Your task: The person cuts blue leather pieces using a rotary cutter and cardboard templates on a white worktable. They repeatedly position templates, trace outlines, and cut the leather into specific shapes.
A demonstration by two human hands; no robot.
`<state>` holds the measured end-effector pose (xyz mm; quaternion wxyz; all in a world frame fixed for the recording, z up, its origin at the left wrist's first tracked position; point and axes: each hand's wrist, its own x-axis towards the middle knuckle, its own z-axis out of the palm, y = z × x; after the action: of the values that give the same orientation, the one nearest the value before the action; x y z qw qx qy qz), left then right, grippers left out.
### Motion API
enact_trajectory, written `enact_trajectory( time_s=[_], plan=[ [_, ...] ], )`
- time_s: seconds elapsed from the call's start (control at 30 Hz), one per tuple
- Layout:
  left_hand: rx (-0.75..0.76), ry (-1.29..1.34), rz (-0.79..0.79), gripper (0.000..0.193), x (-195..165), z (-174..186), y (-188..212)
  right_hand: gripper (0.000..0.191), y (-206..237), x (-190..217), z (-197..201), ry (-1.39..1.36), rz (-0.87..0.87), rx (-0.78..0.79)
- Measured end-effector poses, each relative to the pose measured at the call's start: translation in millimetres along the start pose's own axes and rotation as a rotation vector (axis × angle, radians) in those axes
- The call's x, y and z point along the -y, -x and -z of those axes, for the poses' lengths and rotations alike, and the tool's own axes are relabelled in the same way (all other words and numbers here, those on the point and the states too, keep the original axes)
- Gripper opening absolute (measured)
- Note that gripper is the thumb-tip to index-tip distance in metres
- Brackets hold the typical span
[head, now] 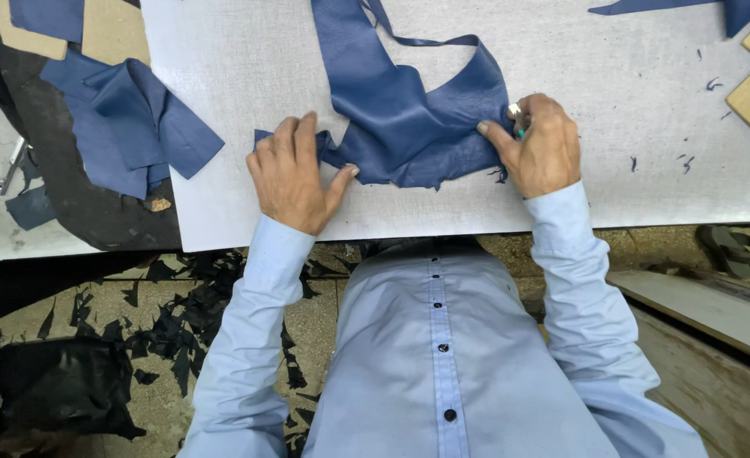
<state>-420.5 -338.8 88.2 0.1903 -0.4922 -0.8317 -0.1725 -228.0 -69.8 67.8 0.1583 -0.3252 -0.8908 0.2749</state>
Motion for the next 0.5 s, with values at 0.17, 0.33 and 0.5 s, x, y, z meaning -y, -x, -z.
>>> enact_trajectory(
  time_s=[0.17,0.33,0.5],
  plan=[
    [0.295,0.200,0.121,0.029,13.8,-5.0,12.6,0.020,3.4,-1.2,6.9,-0.126,0.014,0.124],
    [0.654,0.449,0.127,0.022,28.6,28.4,37.9,0.022,20.7,-9.1,18.4,-0.240,-0.122,0.024],
    [0.587,0.331,0.062,0.024,17.0,42.1,37.3,0.028,17.2,-0.7,-1.4,0.036,-0.113,0.136]
  ],
)
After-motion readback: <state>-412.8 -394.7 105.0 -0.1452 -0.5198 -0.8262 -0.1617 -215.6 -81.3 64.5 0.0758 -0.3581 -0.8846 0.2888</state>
